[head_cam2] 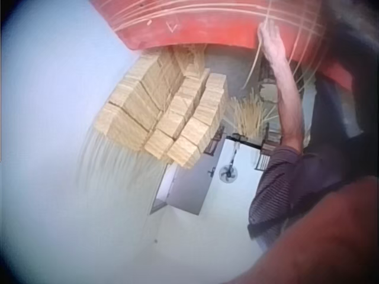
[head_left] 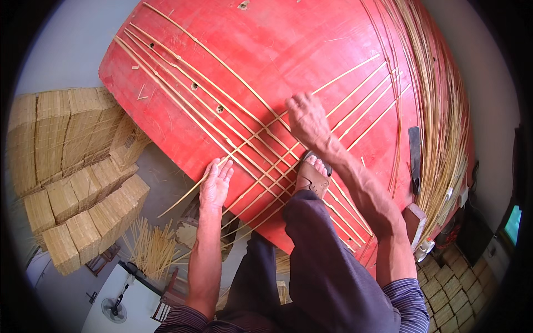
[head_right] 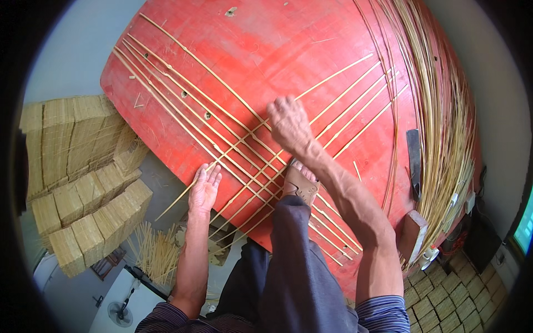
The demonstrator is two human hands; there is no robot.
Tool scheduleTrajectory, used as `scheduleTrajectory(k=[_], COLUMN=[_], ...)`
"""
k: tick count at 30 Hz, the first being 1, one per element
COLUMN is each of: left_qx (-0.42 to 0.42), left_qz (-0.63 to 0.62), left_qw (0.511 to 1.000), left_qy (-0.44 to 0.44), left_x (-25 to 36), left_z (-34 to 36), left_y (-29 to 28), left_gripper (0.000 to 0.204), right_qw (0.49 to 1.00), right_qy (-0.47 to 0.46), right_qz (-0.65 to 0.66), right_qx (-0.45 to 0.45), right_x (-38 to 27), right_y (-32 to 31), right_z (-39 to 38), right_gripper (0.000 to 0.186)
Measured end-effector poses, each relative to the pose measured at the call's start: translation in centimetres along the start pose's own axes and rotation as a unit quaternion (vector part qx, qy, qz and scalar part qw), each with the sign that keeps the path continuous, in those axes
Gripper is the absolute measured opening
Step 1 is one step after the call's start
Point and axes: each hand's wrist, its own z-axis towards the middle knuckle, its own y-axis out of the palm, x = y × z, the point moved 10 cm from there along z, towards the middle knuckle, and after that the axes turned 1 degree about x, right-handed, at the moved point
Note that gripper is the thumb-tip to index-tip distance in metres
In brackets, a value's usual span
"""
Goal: The person weaves thin bamboo strips on a red work surface, interlacing them to form a grid pattern. They repeatedly pick up new strips and lay them across the existing weave, adjusting alignment by hand.
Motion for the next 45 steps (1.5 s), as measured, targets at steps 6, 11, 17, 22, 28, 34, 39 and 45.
scheduleTrajectory(k=[6,11,17,22,28,34,39,45], left_qx=[0.007,0.011,-0.016,-0.016,0.006,0.013,0.02,0.015], left_qz=[-0.007,0.015,0.039,0.033,0.025,0.025,0.032,0.028], left_qw=[1.0,1.0,0.999,0.999,0.999,0.999,0.997,0.997], left_qy=[-0.006,-0.008,0.019,0.026,0.02,0.036,0.068,0.073], left_x=[-0.2,0.0,0.0,0.0,-0.6,-0.3,-0.1,-0.5], left_z=[0.1,0.0,-0.4,-1.5,-2.6,-2.6,-2.8,-2.7], left_y=[-0.4,-0.3,-1.7,-3.7,-4.0,-4.5,-5.1,-4.9], left_gripper=[0.037,0.033,0.033,0.032,0.025,0.027,0.026,0.027], right_qw=[0.964,0.933,0.935,0.972,0.972,0.976,0.982,0.98], right_qy=[0.172,0.245,0.224,0.142,0.148,0.161,0.146,0.155], right_qz=[0.139,0.235,0.236,0.109,0.096,0.109,0.076,0.094], right_qx=[-0.147,-0.123,-0.143,-0.15,-0.156,-0.103,-0.092,-0.086], right_x=[-2.6,-0.7,-1.0,-3.4,-2.9,-1.4,0.1,1.0], right_y=[7.1,8.2,7.5,6.3,6.3,4.6,4.9,4.7], right_z=[-4.4,-4.3,-3.7,-3.5,-3.8,-3.7,-3.5,-3.8], right_gripper=[0.028,0.015,0.01,0.014,0.015,0.014,0.011,0.01])
